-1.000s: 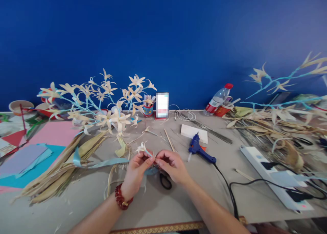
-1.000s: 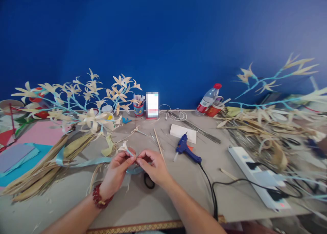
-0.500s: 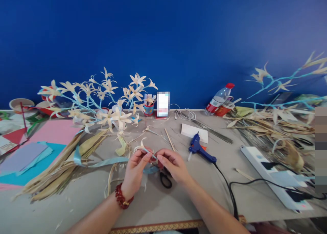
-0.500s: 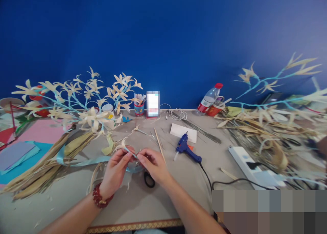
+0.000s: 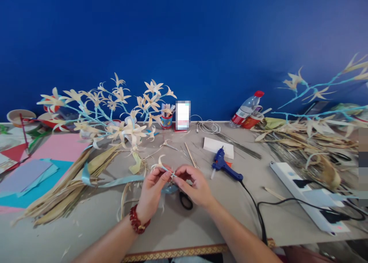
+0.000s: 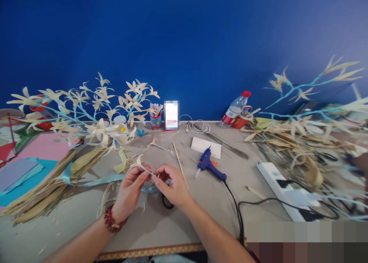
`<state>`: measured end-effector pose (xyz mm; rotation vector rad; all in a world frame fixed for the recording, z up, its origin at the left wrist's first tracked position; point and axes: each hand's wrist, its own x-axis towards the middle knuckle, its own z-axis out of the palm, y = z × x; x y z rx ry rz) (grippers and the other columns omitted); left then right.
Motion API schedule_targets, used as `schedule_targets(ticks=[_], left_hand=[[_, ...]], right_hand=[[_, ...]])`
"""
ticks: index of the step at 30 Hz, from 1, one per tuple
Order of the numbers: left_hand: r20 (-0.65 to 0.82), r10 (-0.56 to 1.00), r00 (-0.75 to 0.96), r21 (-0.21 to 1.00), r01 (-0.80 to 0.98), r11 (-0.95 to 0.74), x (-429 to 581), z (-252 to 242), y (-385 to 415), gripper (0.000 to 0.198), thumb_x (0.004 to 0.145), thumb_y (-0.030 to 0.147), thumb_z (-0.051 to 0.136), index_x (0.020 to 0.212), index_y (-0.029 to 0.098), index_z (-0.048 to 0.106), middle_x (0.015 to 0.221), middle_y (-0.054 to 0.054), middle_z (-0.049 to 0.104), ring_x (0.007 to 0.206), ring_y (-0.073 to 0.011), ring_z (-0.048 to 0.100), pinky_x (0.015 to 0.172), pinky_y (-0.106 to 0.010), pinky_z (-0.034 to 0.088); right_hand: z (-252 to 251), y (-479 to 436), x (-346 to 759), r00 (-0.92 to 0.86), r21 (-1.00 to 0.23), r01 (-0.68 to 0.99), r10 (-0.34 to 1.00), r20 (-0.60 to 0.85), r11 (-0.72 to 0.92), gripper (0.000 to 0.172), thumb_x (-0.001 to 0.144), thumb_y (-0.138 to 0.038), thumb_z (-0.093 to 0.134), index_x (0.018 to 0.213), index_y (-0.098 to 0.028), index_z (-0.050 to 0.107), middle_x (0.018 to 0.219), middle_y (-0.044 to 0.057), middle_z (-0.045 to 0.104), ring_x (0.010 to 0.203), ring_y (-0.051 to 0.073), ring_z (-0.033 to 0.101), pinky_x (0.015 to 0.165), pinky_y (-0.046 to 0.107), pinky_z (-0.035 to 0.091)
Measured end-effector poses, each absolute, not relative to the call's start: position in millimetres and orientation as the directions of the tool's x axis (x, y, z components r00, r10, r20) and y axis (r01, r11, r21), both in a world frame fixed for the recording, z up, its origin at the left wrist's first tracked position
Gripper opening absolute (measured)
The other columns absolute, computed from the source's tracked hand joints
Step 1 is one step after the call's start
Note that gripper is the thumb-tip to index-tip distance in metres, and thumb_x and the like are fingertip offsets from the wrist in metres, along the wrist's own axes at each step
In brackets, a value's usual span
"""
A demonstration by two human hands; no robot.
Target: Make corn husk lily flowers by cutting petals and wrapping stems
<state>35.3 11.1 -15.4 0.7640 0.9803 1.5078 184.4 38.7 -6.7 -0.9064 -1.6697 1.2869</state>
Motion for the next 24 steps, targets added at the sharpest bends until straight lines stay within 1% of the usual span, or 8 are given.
schedule_targets(ticks=[2, 5, 8, 11, 13, 16, 20, 24], left_hand=[[-0.046, 0.985, -0.168, 0.903, -0.428, -0.03, 35.4, -16.2, 11.1, 0.011, 0.075, 0.028, 0.072, 0.079, 0.018, 0.07, 0.086, -0.002, 0.065, 0.08, -0.0122, 0.058, 0.074, -0.021, 0.047], [-0.023, 0.984, -0.178, 0.92, -0.388, -0.049, 35.1, -16.3, 10.8, 0.013, 0.074, 0.029, 0.072, 0.079, 0.018, 0.07, 0.084, -0.003, 0.065, 0.077, -0.0132, 0.058, 0.071, -0.022, 0.048], [0.006, 0.983, -0.184, 0.938, -0.34, -0.069, 34.8, -13.5, 9.8, 0.014, 0.073, 0.031, 0.073, 0.077, 0.017, 0.07, 0.084, -0.003, 0.065, 0.072, -0.0138, 0.059, 0.068, -0.024, 0.049], [0.029, 0.987, -0.158, 0.945, -0.316, -0.079, 35.1, -9.0, 8.7, 0.013, 0.075, 0.03, 0.071, 0.076, 0.017, 0.07, 0.081, -0.002, 0.064, 0.069, -0.0134, 0.058, 0.068, -0.024, 0.049], [0.041, 0.989, -0.143, 0.945, -0.316, -0.084, 35.3, -7.0, 8.4, 0.012, 0.077, 0.029, 0.069, 0.075, 0.017, 0.069, 0.077, -0.002, 0.064, 0.067, -0.0128, 0.058, 0.066, -0.023, 0.048], [0.039, 0.988, -0.149, 0.944, -0.317, -0.085, 35.1, -7.3, 8.7, 0.011, 0.078, 0.029, 0.069, 0.077, 0.018, 0.068, 0.075, -0.001, 0.063, 0.066, -0.0125, 0.058, 0.066, -0.023, 0.048], [0.025, 0.982, -0.186, 0.946, -0.314, -0.084, 34.2, -11.3, 9.6, 0.013, 0.075, 0.03, 0.071, 0.077, 0.018, 0.069, 0.081, -0.002, 0.065, 0.07, -0.0133, 0.059, 0.068, -0.023, 0.048], [-0.005, 0.987, -0.158, 0.935, -0.35, -0.051, 34.4, -13.5, 9.9, 0.015, 0.075, 0.031, 0.072, 0.079, 0.017, 0.07, 0.084, -0.004, 0.066, 0.075, -0.0149, 0.06, 0.07, -0.024, 0.049]], right_hand=[[-5.4, 39.1, 184.4, -0.398, -0.983, 0.046, 0.906, 0.145, 0.178, 0.02, 0.084, -0.038, 0.063, 0.081, -0.018, 0.062, 0.074, 0.001, 0.061, 0.065, 0.013, 0.054, 0.06, 0.023, 0.045], [-3.6, 40.3, 183.9, -0.42, -0.999, -0.048, 0.907, 0.011, -0.01, 0.027, 0.08, -0.043, 0.066, 0.076, -0.018, 0.061, 0.067, 0.0, 0.058, 0.059, 0.011, 0.05, 0.054, 0.022, 0.041], [-2.2, 41.5, 183.1, -0.478, -0.964, -0.15, 0.87, -0.124, -0.22, 0.034, 0.074, -0.049, 0.071, 0.073, -0.017, 0.06, 0.066, -0.001, 0.06, 0.053, 0.009, 0.049, 0.052, 0.021, 0.039], [-1.8, 42.2, 182.7, -0.534, -0.922, -0.207, 0.827, -0.174, -0.328, 0.035, 0.071, -0.049, 0.073, 0.071, -0.017, 0.059, 0.067, 0.0, 0.064, 0.053, 0.009, 0.051, 0.053, 0.021, 0.04], [-2.0, 42.5, 183.0, -0.548, -0.907, -0.231, 0.817, -0.178, -0.353, 0.035, 0.071, -0.048, 0.074, 0.071, -0.017, 0.059, 0.068, 0.001, 0.065, 0.053, 0.009, 0.051, 0.053, 0.021, 0.041], [-1.5, 42.9, 183.9, -0.522, -0.921, -0.239, 0.841, -0.145, -0.307, 0.034, 0.073, -0.048, 0.072, 0.071, -0.016, 0.059, 0.065, 0.0, 0.062, 0.053, 0.009, 0.051, 0.054, 0.021, 0.04], [1.2, 42.9, 184.0, -0.491, -0.95, -0.202, 0.864, -0.111, -0.237, 0.036, 0.076, -0.051, 0.068, 0.071, -0.017, 0.058, 0.06, -0.003, 0.055, 0.053, 0.01, 0.05, 0.052, 0.021, 0.038], [0.3, 41.4, 182.8, -0.487, -0.962, -0.164, 0.866, -0.113, -0.218, 0.034, 0.073, -0.048, 0.072, 0.074, -0.017, 0.058, 0.065, -0.002, 0.056, 0.054, 0.009, 0.048, 0.052, 0.021, 0.039]])
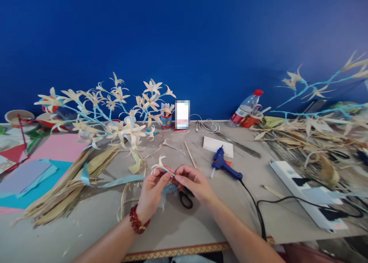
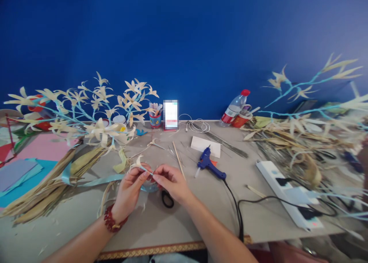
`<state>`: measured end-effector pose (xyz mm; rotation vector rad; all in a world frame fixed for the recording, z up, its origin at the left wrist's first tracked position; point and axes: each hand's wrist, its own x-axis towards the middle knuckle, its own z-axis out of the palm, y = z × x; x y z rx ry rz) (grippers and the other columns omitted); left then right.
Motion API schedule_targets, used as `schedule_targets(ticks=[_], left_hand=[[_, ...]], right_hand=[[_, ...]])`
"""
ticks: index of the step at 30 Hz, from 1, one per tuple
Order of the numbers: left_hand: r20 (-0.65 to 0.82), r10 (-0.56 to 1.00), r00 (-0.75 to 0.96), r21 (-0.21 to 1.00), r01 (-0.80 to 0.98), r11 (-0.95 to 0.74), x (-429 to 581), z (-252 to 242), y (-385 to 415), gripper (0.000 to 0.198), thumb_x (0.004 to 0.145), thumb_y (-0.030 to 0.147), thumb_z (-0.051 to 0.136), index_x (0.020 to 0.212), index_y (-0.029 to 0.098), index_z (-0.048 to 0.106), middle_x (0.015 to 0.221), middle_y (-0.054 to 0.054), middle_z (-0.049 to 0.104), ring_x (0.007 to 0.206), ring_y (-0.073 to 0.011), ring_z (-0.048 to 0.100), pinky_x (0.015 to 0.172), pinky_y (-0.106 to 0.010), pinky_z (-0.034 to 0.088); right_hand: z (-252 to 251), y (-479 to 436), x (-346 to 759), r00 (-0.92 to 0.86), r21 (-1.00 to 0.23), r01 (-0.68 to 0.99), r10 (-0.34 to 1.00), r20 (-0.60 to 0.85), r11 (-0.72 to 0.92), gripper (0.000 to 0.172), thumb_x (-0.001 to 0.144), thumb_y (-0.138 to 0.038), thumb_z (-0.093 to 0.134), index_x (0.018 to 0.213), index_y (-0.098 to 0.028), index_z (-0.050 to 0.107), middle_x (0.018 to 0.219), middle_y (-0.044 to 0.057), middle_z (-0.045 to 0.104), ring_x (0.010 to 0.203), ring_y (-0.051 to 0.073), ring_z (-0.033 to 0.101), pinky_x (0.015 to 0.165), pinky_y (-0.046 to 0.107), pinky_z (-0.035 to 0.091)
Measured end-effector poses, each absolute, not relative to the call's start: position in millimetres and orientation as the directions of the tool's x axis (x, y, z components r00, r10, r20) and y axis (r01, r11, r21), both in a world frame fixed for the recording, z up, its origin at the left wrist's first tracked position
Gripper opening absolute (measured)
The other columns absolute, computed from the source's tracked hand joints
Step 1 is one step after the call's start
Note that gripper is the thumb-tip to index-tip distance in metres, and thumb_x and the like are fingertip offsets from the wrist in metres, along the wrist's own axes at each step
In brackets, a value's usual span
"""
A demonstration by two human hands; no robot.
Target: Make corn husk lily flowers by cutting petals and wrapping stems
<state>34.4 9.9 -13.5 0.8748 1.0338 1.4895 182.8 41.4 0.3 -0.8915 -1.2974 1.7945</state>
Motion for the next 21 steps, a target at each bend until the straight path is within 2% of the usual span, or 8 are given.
schedule_targets(ticks=[3, 7, 11, 14, 18, 21], left_hand=[[-0.062, 0.99, -0.128, 0.908, -0.419, 0.003, 35.6, -12.9, 10.0, 0.013, 0.075, 0.03, 0.072, 0.081, 0.018, 0.069, 0.087, -0.003, 0.067, 0.081, -0.0146, 0.06, 0.075, -0.024, 0.049], [-0.092, 0.987, -0.131, 0.873, -0.487, 0.017, 36.9, -11.2, 10.6, 0.014, 0.072, 0.028, 0.074, 0.079, 0.018, 0.067, 0.084, -0.001, 0.065, 0.079, -0.0135, 0.059, 0.075, -0.025, 0.05], [-0.108, 0.981, -0.163, 0.866, -0.5, 0.013, 36.6, -11.0, 11.0, 0.016, 0.07, 0.027, 0.076, 0.079, 0.017, 0.068, 0.083, -0.002, 0.066, 0.077, -0.0123, 0.059, 0.073, -0.023, 0.049], [-0.103, 0.979, -0.175, 0.863, -0.505, 0.001, 36.0, -11.9, 11.5, 0.014, 0.07, 0.026, 0.076, 0.078, 0.017, 0.069, 0.085, -0.002, 0.067, 0.074, -0.0104, 0.058, 0.07, -0.021, 0.049], [-0.093, 0.983, -0.158, 0.842, -0.54, -0.007, 34.7, -13.0, 12.3, 0.014, 0.069, 0.026, 0.076, 0.076, 0.017, 0.067, 0.086, -0.002, 0.067, 0.07, -0.0103, 0.059, 0.07, -0.024, 0.05], [-0.117, 0.982, -0.151, 0.835, -0.55, 0.015, 33.8, -14.1, 11.9, 0.014, 0.07, 0.027, 0.076, 0.077, 0.017, 0.068, 0.086, -0.001, 0.067, 0.069, -0.0098, 0.059, 0.07, -0.024, 0.05]], right_hand=[[-2.6, 39.7, 183.0, -0.445, -0.986, -0.13, 0.895, -0.033, -0.101, 0.028, 0.077, -0.044, 0.07, 0.078, -0.018, 0.059, 0.068, -0.002, 0.056, 0.056, 0.01, 0.048, 0.053, 0.021, 0.04], [-3.8, 38.6, 184.2, -0.425, -0.995, -0.007, 0.9, 0.095, 0.102, 0.022, 0.082, -0.041, 0.065, 0.08, -0.019, 0.061, 0.071, 0.0, 0.057, 0.061, 0.012, 0.051, 0.057, 0.022, 0.041], [-0.5, 42.3, 187.7, -0.39, -0.992, 0.06, 0.917, 0.081, 0.113, 0.025, 0.086, -0.043, 0.059, 0.081, -0.019, 0.062, 0.068, 0.0, 0.057, 0.059, 0.012, 0.051, 0.054, 0.023, 0.041], [7.0, 48.4, 200.1, -0.234, -0.977, 0.129, 0.963, 0.134, 0.168, 0.021, 0.085, -0.04, 0.061, 0.086, -0.019, 0.063, 0.074, 0.002, 0.061, 0.061, 0.014, 0.054, 0.054, 0.023, 0.042], [19.7, 55.4, 239.7, -0.008, -0.933, 0.213, 0.956, 0.294, 0.289, 0.018, 0.082, -0.036, 0.065, 0.087, -0.019, 0.063, 0.075, 0.004, 0.062, 0.063, 0.016, 0.056, 0.058, 0.027, 0.046], [19.6, 55.5, 281.7, 0.12, -0.874, 0.391, 0.926, 0.359, 0.288, 0.021, 0.084, -0.04, 0.061, 0.087, -0.02, 0.061, 0.079, 0.006, 0.064, 0.067, 0.018, 0.059, 0.062, 0.031, 0.049]])
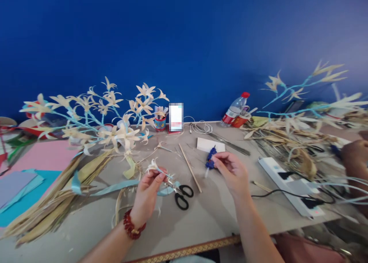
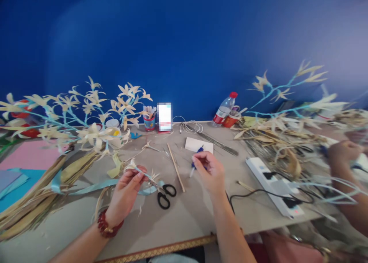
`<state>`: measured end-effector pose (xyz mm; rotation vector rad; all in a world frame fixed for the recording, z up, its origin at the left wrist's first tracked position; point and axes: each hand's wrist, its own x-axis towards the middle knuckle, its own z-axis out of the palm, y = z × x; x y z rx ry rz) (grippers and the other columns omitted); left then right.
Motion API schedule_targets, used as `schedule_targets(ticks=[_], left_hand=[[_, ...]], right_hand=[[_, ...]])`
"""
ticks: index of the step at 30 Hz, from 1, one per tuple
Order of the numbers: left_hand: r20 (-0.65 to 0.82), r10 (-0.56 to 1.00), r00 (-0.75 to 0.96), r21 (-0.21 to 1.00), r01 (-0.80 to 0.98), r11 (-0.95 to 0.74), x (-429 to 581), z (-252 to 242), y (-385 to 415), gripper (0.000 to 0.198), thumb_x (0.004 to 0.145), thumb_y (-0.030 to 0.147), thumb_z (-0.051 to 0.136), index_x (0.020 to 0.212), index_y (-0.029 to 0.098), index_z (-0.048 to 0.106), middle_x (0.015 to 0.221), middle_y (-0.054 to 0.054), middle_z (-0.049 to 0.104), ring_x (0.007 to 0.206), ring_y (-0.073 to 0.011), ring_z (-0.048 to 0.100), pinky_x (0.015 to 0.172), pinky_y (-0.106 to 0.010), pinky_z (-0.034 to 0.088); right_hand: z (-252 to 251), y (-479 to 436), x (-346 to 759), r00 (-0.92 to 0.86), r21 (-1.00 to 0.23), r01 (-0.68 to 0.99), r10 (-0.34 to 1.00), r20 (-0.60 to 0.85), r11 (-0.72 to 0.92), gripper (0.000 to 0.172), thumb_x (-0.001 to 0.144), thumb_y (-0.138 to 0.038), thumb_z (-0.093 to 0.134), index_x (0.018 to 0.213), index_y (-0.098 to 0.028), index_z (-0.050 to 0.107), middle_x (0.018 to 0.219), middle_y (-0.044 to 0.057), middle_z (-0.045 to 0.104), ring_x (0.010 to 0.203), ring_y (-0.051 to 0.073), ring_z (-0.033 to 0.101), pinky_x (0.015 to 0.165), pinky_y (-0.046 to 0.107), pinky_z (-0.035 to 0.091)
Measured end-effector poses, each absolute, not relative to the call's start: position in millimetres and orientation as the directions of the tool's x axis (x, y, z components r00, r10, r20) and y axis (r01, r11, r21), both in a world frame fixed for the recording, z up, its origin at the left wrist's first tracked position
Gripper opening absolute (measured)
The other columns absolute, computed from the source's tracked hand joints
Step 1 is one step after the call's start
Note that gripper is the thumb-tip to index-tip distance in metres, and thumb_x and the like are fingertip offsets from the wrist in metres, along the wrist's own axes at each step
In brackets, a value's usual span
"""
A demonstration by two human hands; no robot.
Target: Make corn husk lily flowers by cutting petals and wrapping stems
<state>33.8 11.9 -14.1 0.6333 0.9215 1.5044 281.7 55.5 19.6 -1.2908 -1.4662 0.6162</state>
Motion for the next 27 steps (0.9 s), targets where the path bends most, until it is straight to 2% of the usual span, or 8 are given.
schedule_targets(ticks=[3, 5, 10, 14, 17, 20, 24, 27], left_hand=[[-0.133, 0.981, -0.143, 0.832, -0.554, 0.032, 33.9, -16.4, 11.2, 0.014, 0.07, 0.027, 0.076, 0.077, 0.018, 0.068, 0.086, 0.0, 0.068, 0.07, -0.0096, 0.06, 0.07, -0.022, 0.05], [-0.142, 0.981, -0.135, 0.833, -0.552, 0.045, 34.7, -17.9, 10.6, 0.014, 0.07, 0.026, 0.076, 0.077, 0.018, 0.068, 0.086, -0.001, 0.068, 0.07, -0.0099, 0.06, 0.069, -0.022, 0.05], [-0.143, 0.981, -0.13, 0.832, -0.552, 0.048, 36.5, -18.6, 9.1, 0.015, 0.07, 0.027, 0.076, 0.079, 0.018, 0.068, 0.084, -0.001, 0.068, 0.071, -0.0103, 0.061, 0.07, -0.022, 0.051], [-0.132, 0.983, -0.128, 0.817, -0.576, 0.035, 36.2, -16.1, 9.4, 0.015, 0.069, 0.027, 0.078, 0.078, 0.019, 0.068, 0.083, 0.001, 0.068, 0.071, -0.009, 0.06, 0.07, -0.021, 0.05], [-0.155, 0.98, -0.126, 0.812, -0.582, 0.053, 36.8, -13.1, 10.0, 0.017, 0.067, 0.028, 0.079, 0.077, 0.019, 0.069, 0.082, 0.002, 0.068, 0.07, -0.0085, 0.06, 0.07, -0.02, 0.05], [-0.171, 0.977, -0.127, 0.811, -0.581, 0.066, 37.7, -10.7, 9.8, 0.02, 0.064, 0.029, 0.081, 0.076, 0.018, 0.068, 0.081, 0.002, 0.068, 0.069, -0.0085, 0.06, 0.069, -0.02, 0.05], [-0.163, 0.978, -0.132, 0.82, -0.57, 0.059, 37.4, -10.9, 8.9, 0.02, 0.066, 0.029, 0.08, 0.077, 0.018, 0.068, 0.081, 0.001, 0.067, 0.068, -0.0088, 0.059, 0.069, -0.02, 0.049], [-0.15, 0.98, -0.134, 0.832, -0.553, 0.052, 36.4, -14.1, 9.4, 0.018, 0.069, 0.028, 0.078, 0.079, 0.017, 0.068, 0.082, 0.001, 0.067, 0.069, -0.009, 0.059, 0.069, -0.021, 0.049]], right_hand=[[6.1, 53.3, 320.7, 0.103, -0.648, 0.748, 0.941, 0.324, 0.142, 0.027, 0.087, -0.045, 0.052, 0.095, -0.021, 0.061, 0.091, 0.01, 0.066, 0.081, 0.025, 0.062, 0.067, 0.036, 0.051], [-7.0, 53.6, 339.1, 0.023, -0.439, 0.89, 0.947, 0.32, 0.127, 0.034, 0.084, -0.047, 0.054, 0.106, -0.021, 0.059, 0.107, 0.012, 0.064, 0.095, 0.029, 0.06, 0.081, 0.043, 0.049], [-29.5, 65.9, 355.4, -0.202, -0.156, 0.957, 0.947, 0.249, 0.245, 0.053, 0.082, -0.047, 0.058, 0.123, -0.013, 0.054, 0.132, 0.019, 0.051, 0.119, 0.033, 0.048, 0.098, 0.046, 0.04], [-29.0, 78.9, 359.1, -0.279, -0.049, 0.955, 0.944, 0.174, 0.291, 0.047, 0.082, -0.047, 0.057, 0.115, -0.014, 0.06, 0.133, 0.019, 0.052, 0.122, 0.035, 0.047, 0.099, 0.048, 0.036], [-23.5, 84.1, 362.6, -0.341, -0.056, 0.935, 0.931, 0.127, 0.35, 0.041, 0.085, -0.043, 0.055, 0.113, -0.014, 0.061, 0.13, 0.02, 0.055, 0.121, 0.033, 0.048, 0.103, 0.049, 0.031], [-16.9, 86.8, 366.4, -0.337, -0.226, 0.908, 0.935, 0.106, 0.353, 0.035, 0.084, -0.038, 0.056, 0.11, -0.015, 0.06, 0.127, 0.019, 0.058, 0.116, 0.033, 0.052, 0.104, 0.05, 0.028], [-10.9, 91.6, 375.5, -0.272, -0.42, 0.86, 0.956, 0.105, 0.291, 0.031, 0.085, -0.039, 0.052, 0.104, -0.017, 0.061, 0.108, 0.015, 0.066, 0.098, 0.029, 0.061, 0.095, 0.043, 0.038], [-11.6, 98.1, 385.9, -0.186, -0.52, 0.82, 0.971, 0.151, 0.239, 0.038, 0.087, -0.043, 0.045, 0.11, -0.017, 0.059, 0.109, 0.015, 0.066, 0.097, 0.028, 0.061, 0.088, 0.039, 0.044]])
